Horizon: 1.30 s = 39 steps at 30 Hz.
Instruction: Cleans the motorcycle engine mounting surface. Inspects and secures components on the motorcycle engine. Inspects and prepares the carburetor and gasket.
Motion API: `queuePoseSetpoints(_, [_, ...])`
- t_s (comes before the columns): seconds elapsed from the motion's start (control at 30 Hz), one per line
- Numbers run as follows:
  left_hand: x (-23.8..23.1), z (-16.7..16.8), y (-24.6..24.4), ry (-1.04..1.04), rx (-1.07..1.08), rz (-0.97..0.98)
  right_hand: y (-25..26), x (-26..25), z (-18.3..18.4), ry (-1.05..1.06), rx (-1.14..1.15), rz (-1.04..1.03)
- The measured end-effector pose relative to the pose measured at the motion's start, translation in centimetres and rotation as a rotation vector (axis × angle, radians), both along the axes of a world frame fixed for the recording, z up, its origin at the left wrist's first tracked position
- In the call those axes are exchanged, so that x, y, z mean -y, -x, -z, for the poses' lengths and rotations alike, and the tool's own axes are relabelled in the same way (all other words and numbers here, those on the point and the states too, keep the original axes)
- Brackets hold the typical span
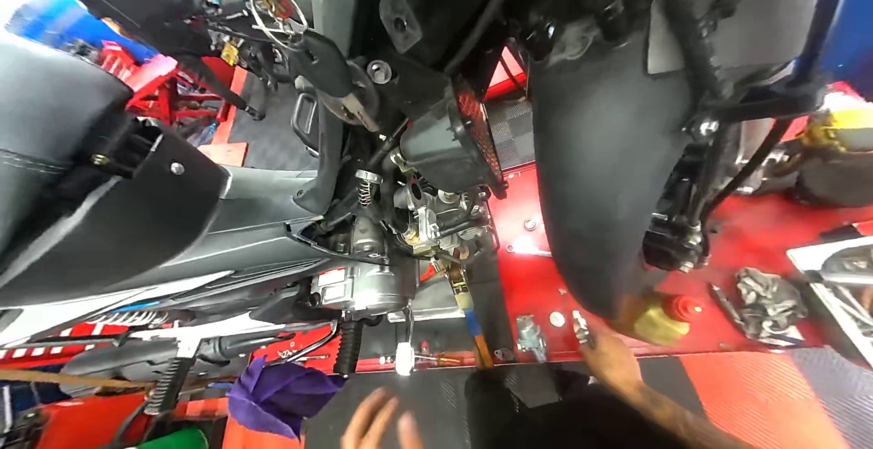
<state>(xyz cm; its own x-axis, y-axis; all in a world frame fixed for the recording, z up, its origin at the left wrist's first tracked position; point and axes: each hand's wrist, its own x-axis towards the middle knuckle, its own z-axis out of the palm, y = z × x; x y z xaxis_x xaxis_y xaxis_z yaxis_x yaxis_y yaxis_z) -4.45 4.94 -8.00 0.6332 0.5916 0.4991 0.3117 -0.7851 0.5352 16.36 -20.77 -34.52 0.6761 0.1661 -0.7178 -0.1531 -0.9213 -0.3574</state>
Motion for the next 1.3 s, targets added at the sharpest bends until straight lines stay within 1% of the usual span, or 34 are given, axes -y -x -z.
queuePoseSetpoints(0.07, [1.8, 1.0, -2.1, 0.157, -0.109, 0.12, 0.6, 1.0, -3.1, -0.137, 0.047, 0.026])
queuePoseSetpoints(0.1, [2.7, 1.5, -3.2, 0.268, -0.189, 0.174, 0.8, 1.5, -4.8, -0.234, 0.081, 0.057])
queuePoseSetpoints(0.17, [4.2, 2.9, -5.4, 0.472, -0.35, 0.256, 1.3, 2.1, -8.0, -0.498, 0.125, 0.139])
queuePoseSetpoints(0.23, [5.4, 4.1, -7.5, 0.655, -0.45, 0.353, 1.7, 1.7, -11.8, -0.811, 0.032, 0.241])
queuePoseSetpoints(0.3, [6.5, 4.3, -9.3, 0.849, -0.466, 0.468, 2.0, 1.2, -16.1, -1.009, -0.09, 0.26])
queuePoseSetpoints(0.37, [7.6, 3.7, -10.5, 0.981, -0.397, 0.522, 2.6, 0.6, -18.9, -1.091, -0.096, 0.182])
queuePoseSetpoints(0.4, [8.0, 3.3, -10.9, 0.991, -0.353, 0.505, 3.0, 0.3, -19.7, -1.113, -0.066, 0.146])
queuePoseSetpoints(0.47, [8.3, 2.7, -11.2, 0.94, -0.295, 0.488, 3.5, 0.0, -20.6, -1.128, 0.032, 0.083])
queuePoseSetpoints(0.5, [8.2, 2.4, -11.0, 0.901, -0.278, 0.497, 3.6, 0.0, -20.9, -1.098, 0.114, 0.035])
queuePoseSetpoints(0.57, [8.1, 2.1, -10.5, 0.777, -0.261, 0.522, 3.5, 0.3, -21.4, -0.96, 0.31, -0.081])
queuePoseSetpoints(0.6, [8.1, 1.9, -10.2, 0.682, -0.267, 0.527, 3.3, 0.4, -21.9, -0.896, 0.405, -0.119])
queuePoseSetpoints(0.67, [8.2, 1.5, -9.4, 0.421, -0.307, 0.526, 2.8, 0.4, -23.0, -0.838, 0.542, -0.153])
queuePoseSetpoints(0.77, [8.1, 0.6, -8.7, 0.026, -0.367, 0.556, 1.7, 0.1, -24.3, -0.807, 0.645, -0.228])
queuePoseSetpoints(0.83, [8.0, 0.0, -8.3, -0.117, -0.408, 0.57, 1.2, -0.2, -24.5, -0.723, 0.734, -0.327])
queuePoseSetpoints(0.9, [7.9, -0.3, -7.8, -0.197, -0.436, 0.561, 0.9, -0.4, -24.2, -0.658, 0.739, -0.427])
queuePoseSetpoints(0.97, [7.7, -0.2, -7.2, -0.229, -0.444, 0.553, 1.0, -0.6, -23.4, -0.692, 0.609, -0.473])
queuePoseSetpoints(1.03, [7.6, 0.0, -6.6, -0.248, -0.462, 0.544, 1.3, -0.9, -22.7, -0.753, 0.428, -0.463])
queuePoseSetpoints(1.1, [7.5, 0.2, -6.3, -0.225, -0.488, 0.539, 1.8, -1.2, -22.0, -0.826, 0.375, -0.441])
queuePoseSetpoints(1.17, [7.0, 0.1, -5.9, -0.109, -0.528, 0.541, 2.1, -1.4, -21.8, -0.912, 0.344, -0.462])
queuePoseSetpoints(1.23, [6.2, -0.2, -5.7, 0.047, -0.586, 0.551, 2.0, -1.4, -21.8, -0.987, 0.266, -0.509])
queuePoseSetpoints(1.3, [5.6, -0.3, -5.5, 0.149, -0.621, 0.576, 2.0, -1.4, -21.9, -1.063, 0.195, -0.518])
